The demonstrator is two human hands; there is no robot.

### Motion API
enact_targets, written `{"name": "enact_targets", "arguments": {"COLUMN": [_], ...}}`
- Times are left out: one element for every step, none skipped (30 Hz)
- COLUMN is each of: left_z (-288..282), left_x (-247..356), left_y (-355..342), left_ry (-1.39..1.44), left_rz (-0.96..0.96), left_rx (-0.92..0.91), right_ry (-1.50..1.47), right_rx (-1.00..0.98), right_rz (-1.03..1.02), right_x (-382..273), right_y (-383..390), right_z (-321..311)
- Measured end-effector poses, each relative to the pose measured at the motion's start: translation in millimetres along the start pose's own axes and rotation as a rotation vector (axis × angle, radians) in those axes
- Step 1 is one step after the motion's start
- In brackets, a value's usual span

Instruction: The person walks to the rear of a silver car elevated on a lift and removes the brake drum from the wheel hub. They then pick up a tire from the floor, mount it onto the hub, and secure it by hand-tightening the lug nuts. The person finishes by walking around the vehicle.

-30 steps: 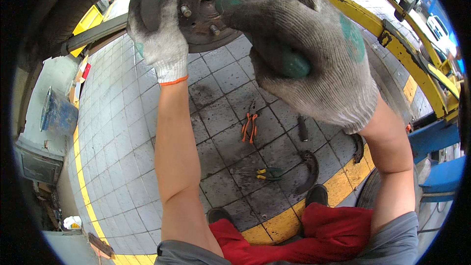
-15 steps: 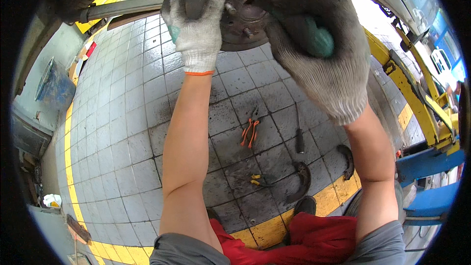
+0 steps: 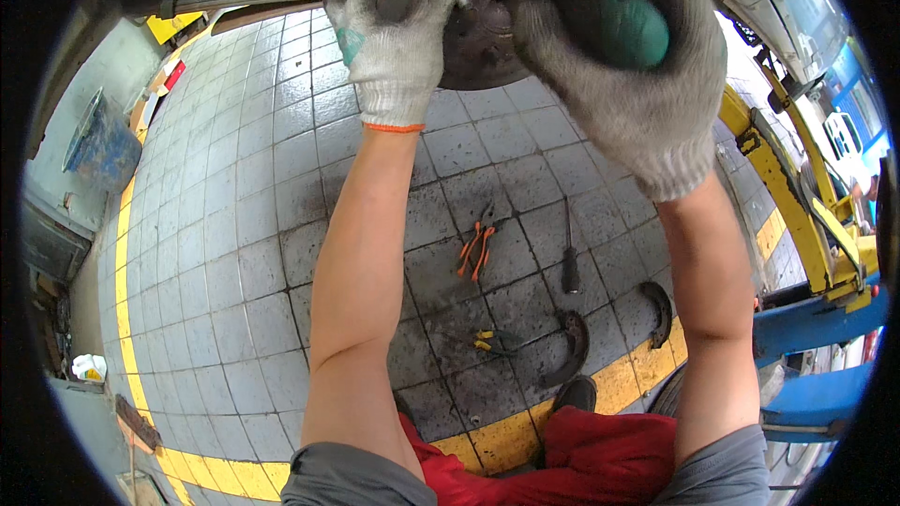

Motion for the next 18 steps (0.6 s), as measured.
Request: {"name": "enact_targets", "arguments": {"left_z": [-2.3, -3.6, -5.9, -3.8, -3.8, -2.8, -6.3, -5.5, -5.1, -1.8, -2.1, -2.4, -3.4, -3.6, -3.7, -2.4, -2.9, -2.6], "left_x": [0.7, 0.8, 1.6, 2.9, 4.1, 5.3, 7.2, 3.9, 1.2, 3.2, 5.8, 7.1, 10.8, 10.8, 11.9, 12.3, 6.6, -9.3], "left_y": [1.6, 1.3, 1.9, 0.9, -0.8, -1.3, -5.7, -1.9, 0.5, 2.1, 1.2, -0.4, -1.9, -1.0, 0.8, 3.8, 3.3, 1.8], "left_ry": [-0.024, -0.049, -0.074, -0.088, -0.101, -0.116, -0.100, -0.081, -0.061, -0.043, -0.037, -0.030, -0.084, -0.101, -0.117, -0.135, -0.207, -0.278], "left_rz": [0.043, 0.092, 0.141, 0.140, 0.139, 0.138, 0.129, 0.107, 0.085, 0.074, 0.070, 0.066, 0.125, 0.125, 0.124, 0.119, 0.185, 0.252], "left_rx": [0.017, 0.038, 0.058, 0.040, 0.021, 0.003, 0.012, 0.024, 0.036, 0.034, 0.034, 0.033, 0.058, 0.051, 0.044, 0.032, 0.025, 0.018], "right_ry": [0.069, 0.133, 0.232, 0.284, 0.337, 0.387, 0.404, 0.425, 0.241, 0.266, 0.279, 0.292, 0.312, 0.308, 0.306, 0.304, 0.375, 0.262], "right_rx": [0.007, 0.017, 0.014, 0.018, 0.023, 0.028, 0.024, 0.007, 0.083, 0.035, -0.008, -0.051, -0.037, -0.044, -0.051, -0.059, -0.056, -0.028], "right_rz": [-0.028, -0.056, -0.081, -0.106, -0.130, -0.151, -0.050, 0.055, 0.086, 0.044, -0.001, -0.046, -0.073, -0.091, -0.109, -0.119, -0.140, -0.092], "right_x": [-8.0, -15.6, -31.3, -30.9, -30.1, -28.9, -16.9, 0.1, 13.9, 16.4, 18.9, 20.7, 20.8, 20.2, 17.5, 15.6, 10.7, 2.0], "right_y": [-6.9, -13.9, -22.4, -20.9, -19.1, -15.9, -9.8, 0.8, 10.4, 17.3, 23.1, 27.9, 30.0, 27.8, 22.4, 17.5, 8.5, 1.3], "right_z": [0.7, 2.1, 7.2, 4.8, 2.6, 0.4, -2.1, -3.9, -9.9, -9.0, -6.2, -2.2, 0.2, 0.5, -0.2, 0.2, 2.8, 3.4]}}
Point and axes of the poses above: each hand's wrist, its own y-axis away from the middle knuckle, its own z-axis out of the palm, x = y × z, the point moved 9 cm from there along -y, towards the middle knuckle, and after that the axes turned 3 degrees about -y, right-handed, at the moved point
